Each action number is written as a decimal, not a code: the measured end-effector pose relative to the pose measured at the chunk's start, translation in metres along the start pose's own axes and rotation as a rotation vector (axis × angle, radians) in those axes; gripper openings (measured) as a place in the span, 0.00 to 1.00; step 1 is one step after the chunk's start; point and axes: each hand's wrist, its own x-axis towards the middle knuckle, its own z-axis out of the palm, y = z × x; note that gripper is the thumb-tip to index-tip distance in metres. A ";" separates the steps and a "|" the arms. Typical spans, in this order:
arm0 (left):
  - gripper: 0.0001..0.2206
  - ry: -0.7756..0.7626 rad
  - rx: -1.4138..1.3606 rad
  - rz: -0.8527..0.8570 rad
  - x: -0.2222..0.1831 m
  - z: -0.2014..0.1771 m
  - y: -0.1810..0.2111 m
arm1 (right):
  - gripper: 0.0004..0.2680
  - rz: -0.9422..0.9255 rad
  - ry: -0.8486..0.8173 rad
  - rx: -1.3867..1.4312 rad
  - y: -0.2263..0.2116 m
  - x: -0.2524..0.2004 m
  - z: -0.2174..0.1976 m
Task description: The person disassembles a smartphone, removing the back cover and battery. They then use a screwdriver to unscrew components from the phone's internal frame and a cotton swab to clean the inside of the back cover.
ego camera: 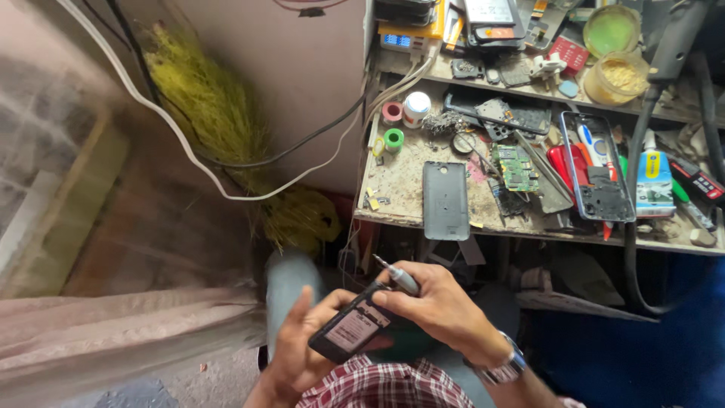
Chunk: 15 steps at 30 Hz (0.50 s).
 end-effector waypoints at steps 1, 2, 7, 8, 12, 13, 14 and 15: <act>0.32 0.050 0.007 -0.072 0.002 -0.001 -0.004 | 0.07 0.041 -0.016 -0.045 -0.003 0.003 0.004; 0.34 0.100 0.013 -0.143 0.002 -0.003 -0.006 | 0.07 0.029 0.015 -0.120 -0.005 0.006 0.008; 0.30 0.020 -0.008 -0.099 0.001 -0.019 -0.017 | 0.15 -0.089 0.165 -0.163 0.007 0.005 0.005; 0.29 0.107 -0.019 -0.060 0.003 -0.019 -0.018 | 0.15 -0.091 0.193 -0.156 0.013 0.001 0.001; 0.32 0.097 0.084 0.061 0.006 0.000 -0.010 | 0.15 -0.076 0.203 -0.054 0.045 -0.027 -0.014; 0.32 0.109 0.066 0.065 0.007 0.004 -0.008 | 0.14 -0.061 0.186 -0.013 0.051 -0.029 -0.015; 0.33 0.121 0.048 0.069 0.010 0.008 -0.006 | 0.14 -0.091 0.196 -0.086 0.055 -0.031 -0.015; 0.34 0.126 0.048 0.088 0.013 0.011 -0.005 | 0.14 -0.123 0.206 -0.156 0.056 -0.035 -0.012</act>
